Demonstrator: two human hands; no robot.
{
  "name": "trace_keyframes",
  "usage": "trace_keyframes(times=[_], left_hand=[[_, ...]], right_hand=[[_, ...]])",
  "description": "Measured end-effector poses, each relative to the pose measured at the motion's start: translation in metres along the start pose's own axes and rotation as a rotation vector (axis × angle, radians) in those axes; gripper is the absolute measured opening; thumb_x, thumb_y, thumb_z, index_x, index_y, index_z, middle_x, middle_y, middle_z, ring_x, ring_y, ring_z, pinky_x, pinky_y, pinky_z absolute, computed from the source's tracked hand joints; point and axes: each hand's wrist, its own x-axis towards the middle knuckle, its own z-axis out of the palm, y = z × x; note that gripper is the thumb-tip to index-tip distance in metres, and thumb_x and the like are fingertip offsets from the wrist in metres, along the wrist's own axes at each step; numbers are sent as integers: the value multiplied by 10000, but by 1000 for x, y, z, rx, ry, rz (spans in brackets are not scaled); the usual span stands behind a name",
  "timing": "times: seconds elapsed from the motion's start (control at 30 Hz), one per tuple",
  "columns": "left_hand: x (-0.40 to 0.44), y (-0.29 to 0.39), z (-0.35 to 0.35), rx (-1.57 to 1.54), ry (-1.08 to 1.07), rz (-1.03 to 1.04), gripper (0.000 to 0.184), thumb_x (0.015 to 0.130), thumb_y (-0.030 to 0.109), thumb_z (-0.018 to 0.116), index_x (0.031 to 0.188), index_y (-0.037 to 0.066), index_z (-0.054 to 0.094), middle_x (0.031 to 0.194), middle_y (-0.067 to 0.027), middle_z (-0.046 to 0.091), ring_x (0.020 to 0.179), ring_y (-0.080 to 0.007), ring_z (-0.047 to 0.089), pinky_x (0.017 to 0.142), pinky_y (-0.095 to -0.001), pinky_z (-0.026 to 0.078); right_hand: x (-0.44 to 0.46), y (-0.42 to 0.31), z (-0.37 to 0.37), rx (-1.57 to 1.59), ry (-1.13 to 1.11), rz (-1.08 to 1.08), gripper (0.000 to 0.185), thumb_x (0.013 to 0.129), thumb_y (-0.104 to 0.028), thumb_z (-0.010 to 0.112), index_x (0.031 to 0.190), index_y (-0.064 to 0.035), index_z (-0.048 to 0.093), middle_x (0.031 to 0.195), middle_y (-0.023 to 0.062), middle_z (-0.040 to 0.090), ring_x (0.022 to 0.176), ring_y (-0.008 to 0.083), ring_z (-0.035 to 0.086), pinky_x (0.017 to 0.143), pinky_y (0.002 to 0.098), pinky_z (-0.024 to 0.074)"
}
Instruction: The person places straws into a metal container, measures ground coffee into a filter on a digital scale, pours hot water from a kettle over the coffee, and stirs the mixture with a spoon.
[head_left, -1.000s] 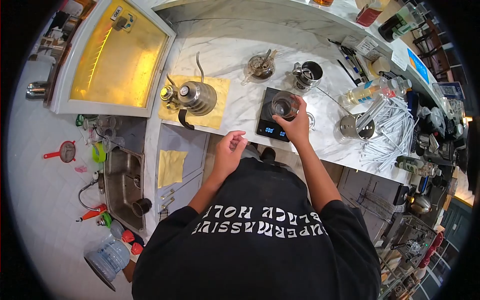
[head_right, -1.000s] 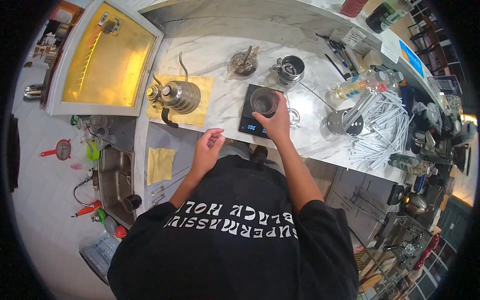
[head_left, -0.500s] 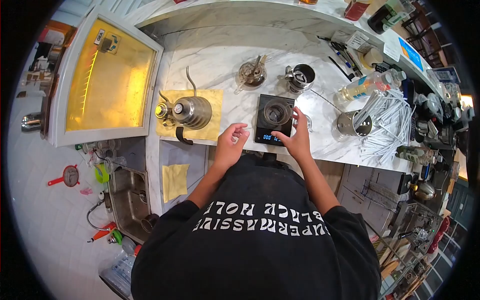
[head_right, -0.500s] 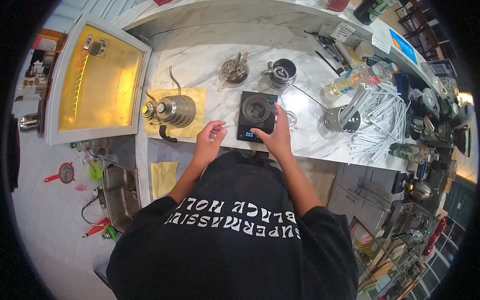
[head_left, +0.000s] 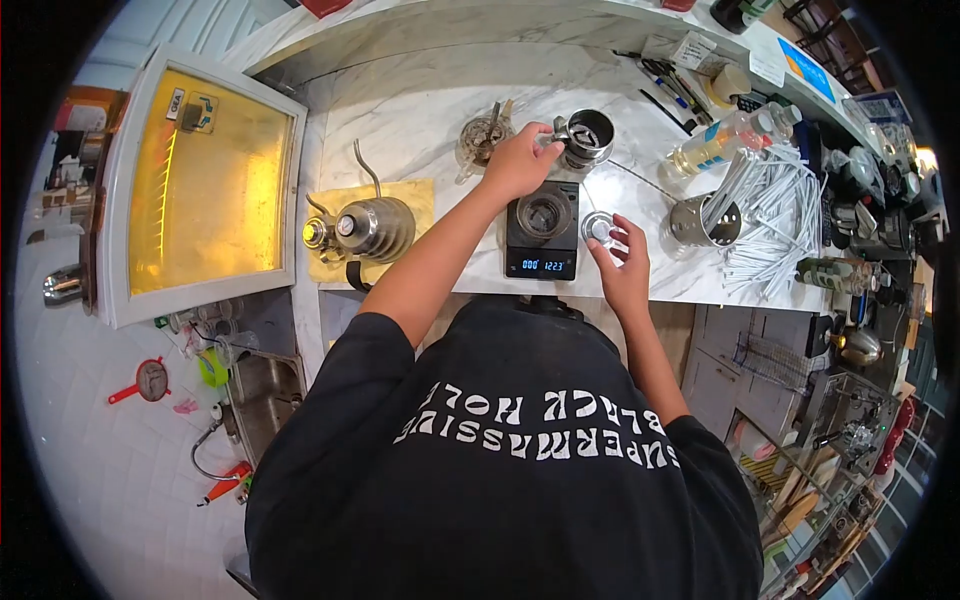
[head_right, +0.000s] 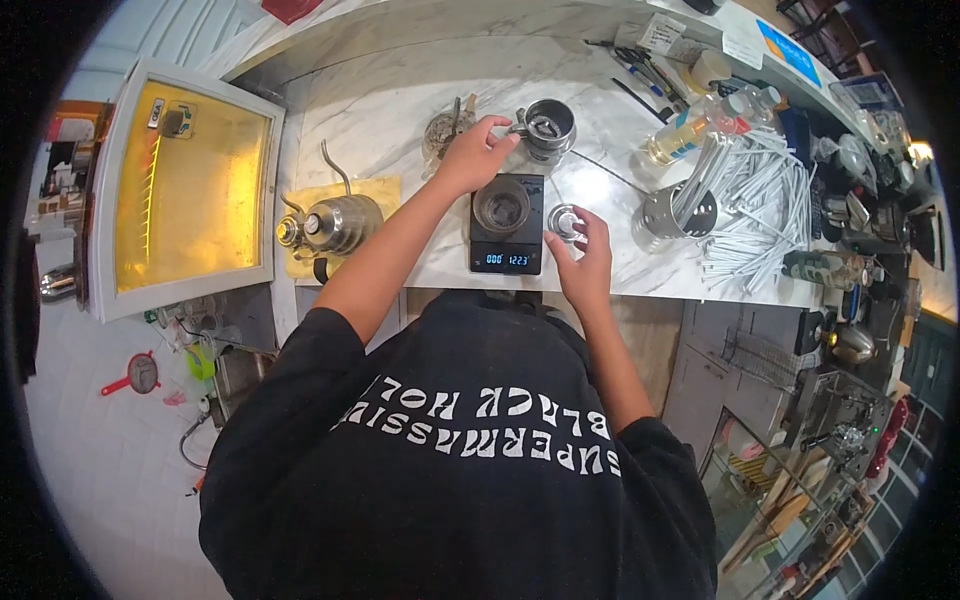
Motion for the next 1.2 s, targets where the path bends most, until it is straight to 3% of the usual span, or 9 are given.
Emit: trace_keyframes(times=[0.2,0.43,0.63,0.83,1.2], left_hand=[[24,-15,7,46,-108,56,334,1017,393,590,1115,94,704,928,-114,739,828,-267,685,787,-397,530],[35,-22,21,-96,-226,37,407,1039,391,581,1002,6,710,851,-53,709,766,-145,629,753,-319,512],[24,-9,14,-330,-158,-7,377,1047,350,584,985,1,710,834,-29,682,765,-118,611,731,-291,498],[4,1,-9,-319,-53,62,353,1043,317,591,978,-10,709,842,-65,715,755,-137,631,721,-308,512],[-93,7,-48,-436,10,63,291,1061,253,580,948,-3,659,822,-27,662,783,-107,605,743,-280,484]], right_hand=[[-6,8,-9,6,4,62,588,912,-214,784,1410,-34,529,1398,136,577,1208,269,617,955,402,541],[-8,15,-14,5,14,83,594,918,-205,778,1421,-30,515,1412,150,560,1201,266,615,928,393,554],[-8,16,-14,32,22,73,580,925,-190,769,1423,-36,516,1404,144,568,1189,255,621,908,378,554],[-11,15,-17,60,40,47,555,935,-172,756,1419,-36,520,1382,138,586,1161,241,637,898,367,551],[-12,18,-9,100,12,31,534,948,-151,734,1421,-25,519,1363,142,595,1158,224,638,886,347,559]])
